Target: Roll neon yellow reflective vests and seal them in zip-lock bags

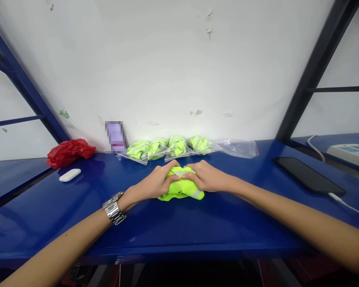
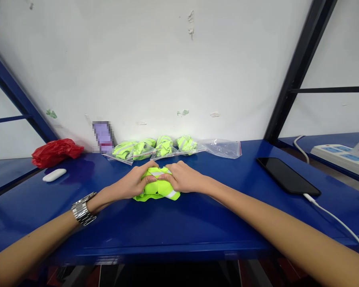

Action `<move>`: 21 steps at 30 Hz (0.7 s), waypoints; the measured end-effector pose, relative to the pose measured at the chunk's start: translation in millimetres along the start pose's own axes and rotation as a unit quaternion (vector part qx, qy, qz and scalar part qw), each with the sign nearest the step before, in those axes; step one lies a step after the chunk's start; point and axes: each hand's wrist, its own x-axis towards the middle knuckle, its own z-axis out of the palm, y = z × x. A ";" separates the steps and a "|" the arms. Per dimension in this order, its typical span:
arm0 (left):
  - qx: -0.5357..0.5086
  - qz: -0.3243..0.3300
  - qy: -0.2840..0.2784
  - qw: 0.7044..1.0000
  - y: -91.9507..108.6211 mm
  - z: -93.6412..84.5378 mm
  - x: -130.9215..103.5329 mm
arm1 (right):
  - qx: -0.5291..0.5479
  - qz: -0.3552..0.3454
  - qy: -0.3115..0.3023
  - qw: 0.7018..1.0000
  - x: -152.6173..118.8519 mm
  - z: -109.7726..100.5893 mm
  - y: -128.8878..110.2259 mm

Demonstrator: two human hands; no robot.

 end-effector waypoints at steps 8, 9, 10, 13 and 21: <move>0.071 0.031 0.094 0.992 -17.9 18.7 17.8 | -0.055 0.076 -0.006 0.996 12.8 9.4 11.3; 0.084 0.042 0.103 0.990 -18.4 19.8 20.1 | -0.084 0.071 0.019 0.994 13.6 11.4 12.6; 0.098 0.052 0.109 0.988 -18.6 20.7 22.4 | -0.107 0.060 0.046 0.991 14.2 13.6 14.0; 0.148 0.075 0.108 0.980 -19.2 22.6 27.9 | -0.119 0.016 0.086 0.989 15.0 18.3 18.4; 0.157 0.082 0.114 0.978 -27.2 30.3 34.5 | -0.054 0.006 0.024 0.998 2.9 14.3 6.8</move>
